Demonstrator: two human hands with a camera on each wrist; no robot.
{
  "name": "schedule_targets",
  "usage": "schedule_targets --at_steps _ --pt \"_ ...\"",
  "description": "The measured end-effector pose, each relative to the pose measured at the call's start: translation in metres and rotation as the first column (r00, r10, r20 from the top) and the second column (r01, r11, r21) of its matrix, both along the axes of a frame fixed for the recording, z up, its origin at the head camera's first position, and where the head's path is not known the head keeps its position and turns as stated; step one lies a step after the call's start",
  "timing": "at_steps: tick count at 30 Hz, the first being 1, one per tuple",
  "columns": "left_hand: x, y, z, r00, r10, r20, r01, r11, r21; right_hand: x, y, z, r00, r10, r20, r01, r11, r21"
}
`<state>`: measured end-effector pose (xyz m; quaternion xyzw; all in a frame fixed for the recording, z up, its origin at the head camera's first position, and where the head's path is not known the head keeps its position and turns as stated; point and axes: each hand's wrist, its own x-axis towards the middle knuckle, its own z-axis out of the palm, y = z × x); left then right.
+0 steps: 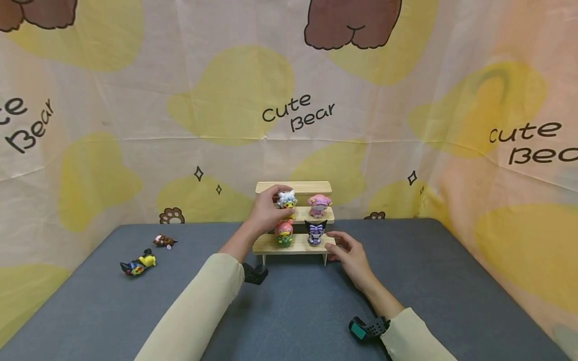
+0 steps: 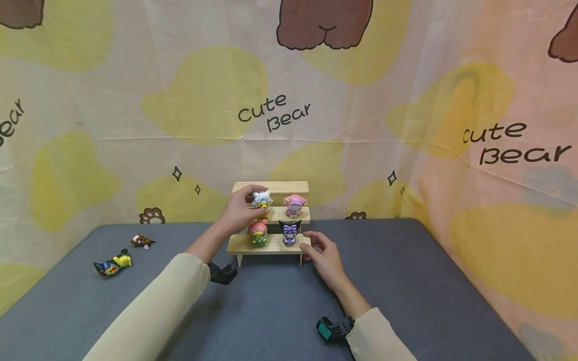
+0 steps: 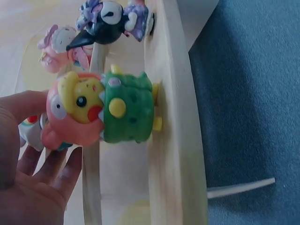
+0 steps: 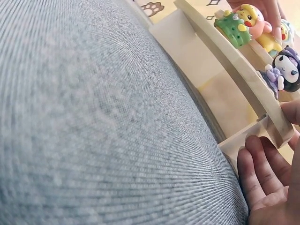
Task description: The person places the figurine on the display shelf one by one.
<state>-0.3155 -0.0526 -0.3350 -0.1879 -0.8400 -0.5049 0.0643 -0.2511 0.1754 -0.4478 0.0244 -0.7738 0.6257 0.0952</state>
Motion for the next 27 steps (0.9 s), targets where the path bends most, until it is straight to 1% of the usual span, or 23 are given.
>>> schedule_targets --at_steps 4,7,14,18,21,23,27 --pt "-0.001 -0.003 -0.002 1.0 -0.023 0.002 0.023 1.0 0.014 0.0 0.0 0.0 1.0 0.002 -0.006 -0.002 1.0 0.005" --pt "-0.003 -0.004 -0.002 0.999 -0.031 0.016 0.031 0.999 0.015 0.0 0.0 0.0 1.0 0.003 -0.012 -0.003 1.0 0.009" --pt "-0.003 -0.008 0.0 0.997 -0.061 0.048 0.061 0.998 0.018 0.001 0.001 0.0 1.0 0.011 -0.017 -0.011 1.0 0.004" --pt "-0.002 -0.016 0.004 0.992 -0.098 0.075 0.095 0.995 0.035 0.001 0.001 0.0 1.0 0.013 -0.016 -0.013 1.0 0.002" --pt "0.001 -0.028 0.006 0.992 -0.113 0.063 0.111 0.993 0.041 0.001 0.0 0.0 1.0 0.012 -0.012 -0.012 1.0 0.005" --pt "0.004 -0.037 0.009 0.994 -0.106 0.034 0.104 0.993 0.047 0.001 0.0 0.0 1.0 0.011 -0.009 -0.011 1.0 0.006" --pt "0.013 -0.057 0.016 0.999 -0.027 -0.034 0.028 0.999 0.027 0.001 0.001 0.0 1.0 0.014 -0.013 -0.013 1.0 0.007"
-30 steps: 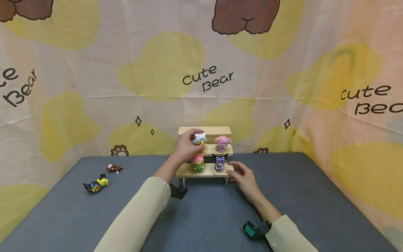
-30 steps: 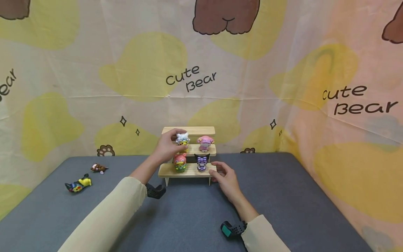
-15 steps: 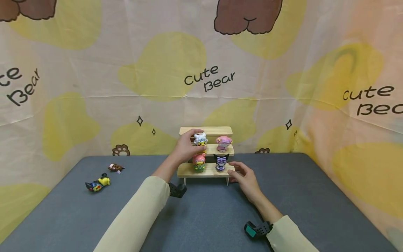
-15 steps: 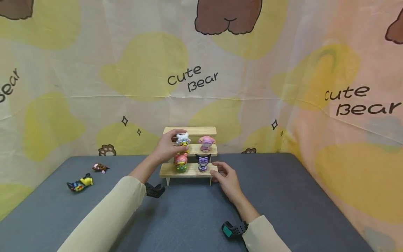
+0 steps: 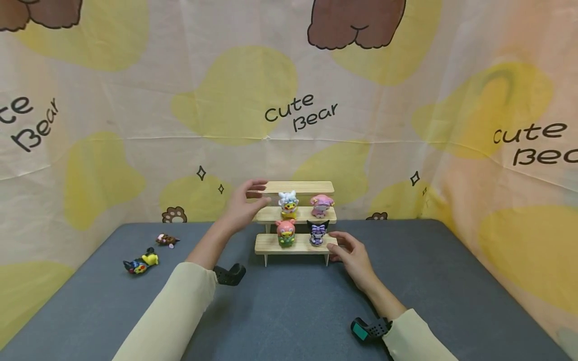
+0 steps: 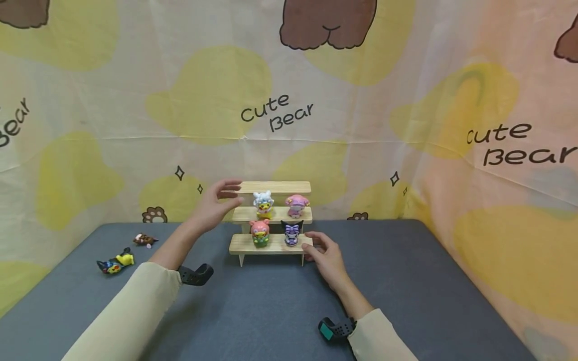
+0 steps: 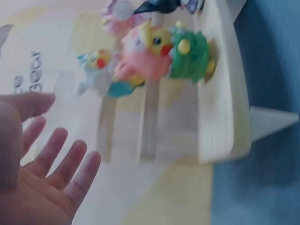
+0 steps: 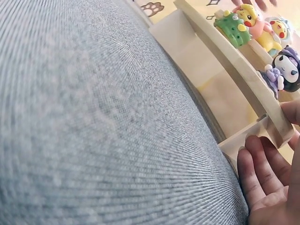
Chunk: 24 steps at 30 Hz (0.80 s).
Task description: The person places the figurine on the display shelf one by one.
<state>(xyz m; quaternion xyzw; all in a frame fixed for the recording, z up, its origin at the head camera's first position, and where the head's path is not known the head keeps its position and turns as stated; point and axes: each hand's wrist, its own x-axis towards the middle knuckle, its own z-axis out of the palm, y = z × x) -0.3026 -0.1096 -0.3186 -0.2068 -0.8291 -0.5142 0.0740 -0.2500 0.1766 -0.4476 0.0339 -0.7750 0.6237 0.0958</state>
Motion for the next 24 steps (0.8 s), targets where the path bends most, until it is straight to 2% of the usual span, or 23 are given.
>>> schedule_targets --at_steps 5,10,13,18,24 --pt "0.011 -0.029 0.003 0.993 0.112 -0.047 -0.114 0.992 -0.046 0.0 0.0 0.001 1.0 0.0 -0.007 0.0 1.0 0.003" --pt "0.025 -0.059 0.0 0.978 0.201 -0.061 -0.206 0.974 -0.09 0.0 -0.001 0.0 1.0 -0.004 0.001 0.004 1.0 0.01" --pt "0.036 -0.076 -0.003 0.954 0.278 -0.109 -0.291 0.948 -0.131 0.0 -0.002 0.0 1.0 -0.001 0.005 0.001 1.0 0.007" --pt "0.052 -0.098 -0.009 0.903 0.387 -0.188 -0.416 0.896 -0.154 -0.001 -0.002 0.0 1.0 0.003 0.002 -0.003 1.0 0.004" --pt "0.053 -0.122 -0.018 0.874 0.45 -0.186 -0.478 0.865 -0.155 0.001 -0.002 0.002 1.0 -0.012 -0.001 0.012 1.0 0.005"
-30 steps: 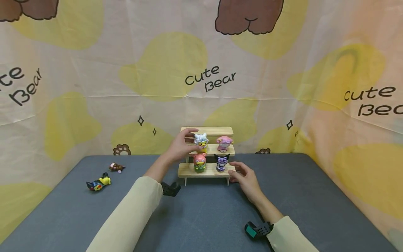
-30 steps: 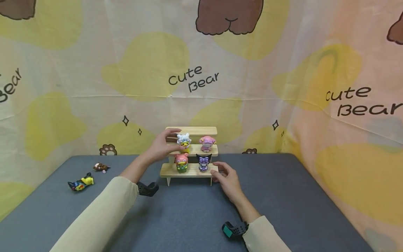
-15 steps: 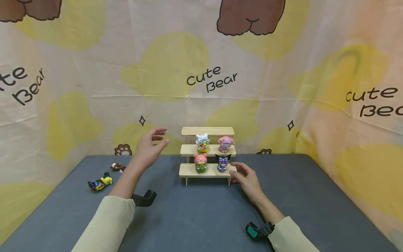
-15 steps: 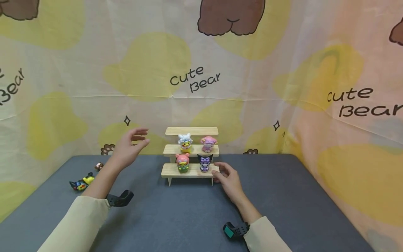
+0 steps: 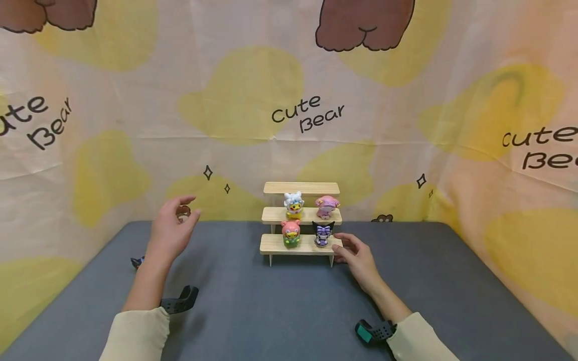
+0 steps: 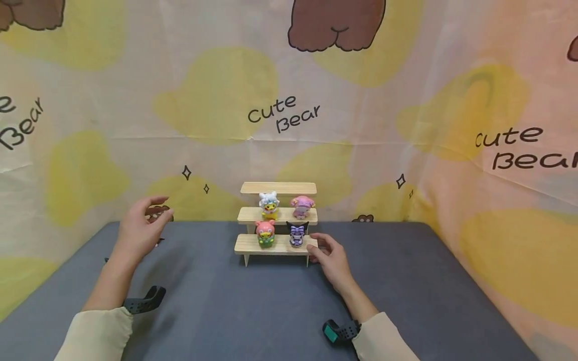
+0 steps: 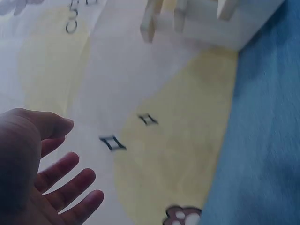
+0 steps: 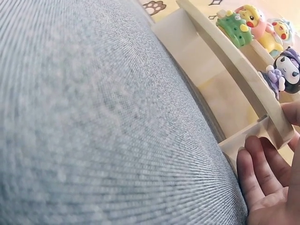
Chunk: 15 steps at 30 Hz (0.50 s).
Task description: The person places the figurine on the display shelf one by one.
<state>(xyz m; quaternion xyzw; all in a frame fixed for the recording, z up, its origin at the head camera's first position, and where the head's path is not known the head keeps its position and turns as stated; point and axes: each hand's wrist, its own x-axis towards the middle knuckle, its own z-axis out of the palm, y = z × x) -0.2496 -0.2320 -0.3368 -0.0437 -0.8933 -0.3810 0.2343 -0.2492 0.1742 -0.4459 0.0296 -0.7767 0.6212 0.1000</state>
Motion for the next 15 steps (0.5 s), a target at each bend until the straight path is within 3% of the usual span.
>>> schedule_targets --at_steps 7,15 --pt "-0.011 -0.024 -0.019 0.992 0.114 0.047 -0.111 0.992 -0.054 0.002 -0.001 0.0 1.0 0.009 -0.007 -0.009 1.0 0.003" --pt "-0.029 -0.041 -0.04 0.981 0.157 0.114 -0.135 0.975 -0.177 0.002 0.002 -0.001 1.0 0.003 -0.015 -0.003 1.0 -0.003"
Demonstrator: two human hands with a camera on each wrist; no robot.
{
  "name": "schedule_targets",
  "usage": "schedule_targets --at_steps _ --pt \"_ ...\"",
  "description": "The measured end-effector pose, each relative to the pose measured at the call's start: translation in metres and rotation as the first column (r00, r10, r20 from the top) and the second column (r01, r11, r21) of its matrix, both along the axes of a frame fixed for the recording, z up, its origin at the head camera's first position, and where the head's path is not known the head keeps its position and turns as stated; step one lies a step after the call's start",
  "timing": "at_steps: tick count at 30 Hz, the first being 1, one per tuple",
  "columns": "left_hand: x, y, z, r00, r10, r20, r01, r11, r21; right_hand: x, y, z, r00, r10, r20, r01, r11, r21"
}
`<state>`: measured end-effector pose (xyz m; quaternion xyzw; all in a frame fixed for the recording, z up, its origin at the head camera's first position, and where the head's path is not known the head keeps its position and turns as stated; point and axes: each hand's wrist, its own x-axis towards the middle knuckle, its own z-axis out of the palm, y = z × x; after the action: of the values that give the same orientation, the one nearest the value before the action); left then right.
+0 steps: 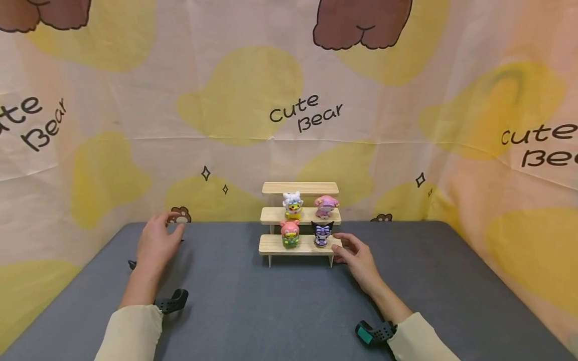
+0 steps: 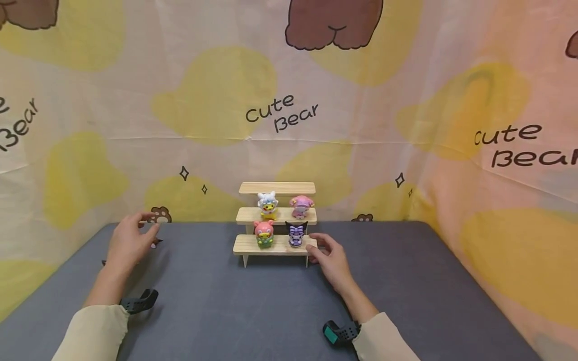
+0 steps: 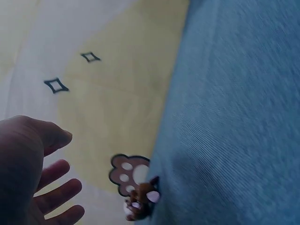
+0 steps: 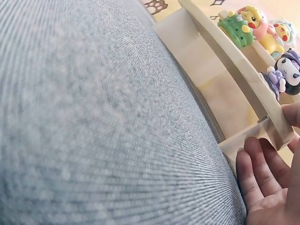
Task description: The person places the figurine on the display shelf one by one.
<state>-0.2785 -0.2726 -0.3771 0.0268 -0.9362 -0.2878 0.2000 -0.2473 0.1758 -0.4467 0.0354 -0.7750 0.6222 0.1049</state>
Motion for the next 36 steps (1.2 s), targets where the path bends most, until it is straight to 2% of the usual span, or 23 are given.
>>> schedule_targets --at_steps 3,8,16,23,31,36 --pt "-0.003 -0.005 -0.008 0.999 0.021 0.024 -0.02 0.999 -0.03 0.0 0.0 -0.002 1.0 -0.001 0.008 0.001 1.0 0.002" --pt "-0.008 -0.011 -0.021 0.996 0.051 0.077 -0.041 0.99 -0.134 0.0 -0.001 -0.003 1.0 -0.003 0.017 0.003 1.0 0.007" --pt "-0.012 -0.016 -0.029 0.987 0.058 0.149 -0.028 0.98 -0.197 -0.001 0.001 -0.003 1.0 -0.003 0.02 0.002 1.0 0.012" --pt "-0.015 -0.023 -0.036 0.978 0.061 0.198 -0.021 0.98 -0.2 -0.001 0.0 -0.001 1.0 -0.008 0.024 0.008 1.0 0.009" --pt "-0.01 -0.025 -0.034 0.958 0.138 0.253 -0.09 0.977 -0.193 -0.002 -0.003 -0.001 1.0 -0.016 0.017 0.015 1.0 0.012" --pt "-0.011 -0.024 -0.036 0.96 0.142 0.241 -0.096 0.977 -0.191 -0.003 -0.002 -0.001 1.0 -0.025 0.013 0.025 1.0 0.018"
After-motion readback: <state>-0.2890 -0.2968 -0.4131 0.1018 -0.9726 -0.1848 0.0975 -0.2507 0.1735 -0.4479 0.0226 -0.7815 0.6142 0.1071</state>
